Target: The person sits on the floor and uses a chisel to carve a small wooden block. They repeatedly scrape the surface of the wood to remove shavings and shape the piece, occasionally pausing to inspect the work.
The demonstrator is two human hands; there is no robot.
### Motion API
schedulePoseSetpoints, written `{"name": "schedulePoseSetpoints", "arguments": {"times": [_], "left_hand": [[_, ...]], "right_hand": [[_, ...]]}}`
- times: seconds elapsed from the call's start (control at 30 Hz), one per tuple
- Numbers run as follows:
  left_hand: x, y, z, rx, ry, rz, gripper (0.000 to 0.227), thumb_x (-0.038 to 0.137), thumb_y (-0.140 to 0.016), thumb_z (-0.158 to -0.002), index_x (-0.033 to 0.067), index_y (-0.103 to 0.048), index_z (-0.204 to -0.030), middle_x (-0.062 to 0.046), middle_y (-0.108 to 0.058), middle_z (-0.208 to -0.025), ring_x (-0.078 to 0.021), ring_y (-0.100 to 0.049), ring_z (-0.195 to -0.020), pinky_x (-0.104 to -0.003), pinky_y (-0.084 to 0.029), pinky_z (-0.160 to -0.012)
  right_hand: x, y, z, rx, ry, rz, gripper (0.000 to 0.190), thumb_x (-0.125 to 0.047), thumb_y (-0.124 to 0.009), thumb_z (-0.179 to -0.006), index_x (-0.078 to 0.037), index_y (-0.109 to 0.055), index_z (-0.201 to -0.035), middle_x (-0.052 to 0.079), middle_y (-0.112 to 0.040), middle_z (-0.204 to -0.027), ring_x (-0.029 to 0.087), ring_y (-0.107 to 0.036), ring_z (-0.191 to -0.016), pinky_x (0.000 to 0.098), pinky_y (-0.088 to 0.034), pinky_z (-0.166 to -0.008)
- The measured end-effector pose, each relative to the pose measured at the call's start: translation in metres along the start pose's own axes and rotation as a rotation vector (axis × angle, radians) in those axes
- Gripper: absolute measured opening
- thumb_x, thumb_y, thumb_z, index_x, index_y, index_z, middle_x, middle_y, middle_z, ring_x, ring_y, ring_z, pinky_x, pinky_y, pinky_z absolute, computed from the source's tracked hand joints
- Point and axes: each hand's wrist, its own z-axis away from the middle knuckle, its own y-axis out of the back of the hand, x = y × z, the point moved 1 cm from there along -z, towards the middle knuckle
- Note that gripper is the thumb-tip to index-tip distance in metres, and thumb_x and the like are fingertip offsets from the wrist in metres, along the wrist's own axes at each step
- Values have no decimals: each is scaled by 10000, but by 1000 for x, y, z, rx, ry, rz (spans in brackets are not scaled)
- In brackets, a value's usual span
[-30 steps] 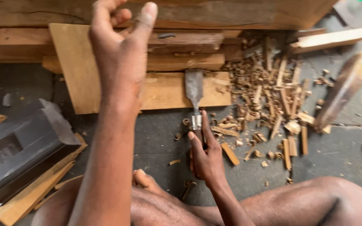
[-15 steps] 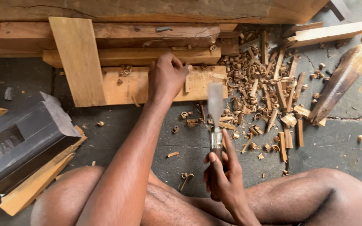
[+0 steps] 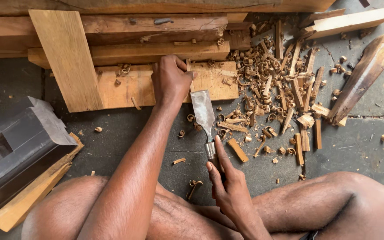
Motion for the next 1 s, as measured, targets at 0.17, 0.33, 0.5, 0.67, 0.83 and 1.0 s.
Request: {"name": "schedulePoseSetpoints", "arguments": {"times": [0.17,0.33,0.5,0.67,0.83,1.0], "left_hand": [[-3,-3,2,12,10,53,261,165,-910,-740,93,-666,-800,-44,-718,-732,-188,-705,-690,-400,-544,-613],[-6,-5,8,91,-89,39,268,178,-919,-739,96,-670,-792,-46,-744,-714,-188,-719,-676,-391,-531,-584],[-5,-4,8,26,-62,54,243,187,-891,-774,102,-670,-828,-39,-763,-731,-163,-744,-662,-385,-547,-612],[-3,-9,8,69,-140,51,212,165,-898,-760,86,-710,-819,-63,-770,-755,-190,-742,-680,-398,-559,-639],[0,-9,4,30,-92,27,189,146,-871,-798,70,-707,-851,-93,-753,-739,-204,-743,-675,-431,-549,-637],[-3,-8,7,38,-76,40,187,145,-871,-793,76,-702,-833,-75,-756,-736,-179,-736,-664,-426,-535,-645]], "right_hand": [[4,-4,2,58,164,63,695,-187,-599,-1003,-202,-292,-1626,80,-519,-554,119,-497,-494,306,-472,-487],[5,-9,2,75,97,104,678,-186,-579,-996,-225,-299,-1613,127,-531,-552,125,-543,-488,315,-487,-502],[1,-11,1,56,34,115,708,-192,-559,-992,-259,-282,-1641,135,-581,-543,140,-580,-482,332,-515,-509],[0,-14,2,73,80,90,681,-173,-550,-999,-241,-281,-1621,108,-589,-552,157,-594,-479,345,-527,-515],[-3,-15,0,50,3,83,708,-189,-551,-998,-271,-256,-1636,90,-622,-569,161,-613,-492,361,-531,-511],[5,-14,1,50,24,103,686,-206,-553,-1005,-268,-255,-1620,104,-625,-567,173,-638,-507,368,-549,-533]]}}
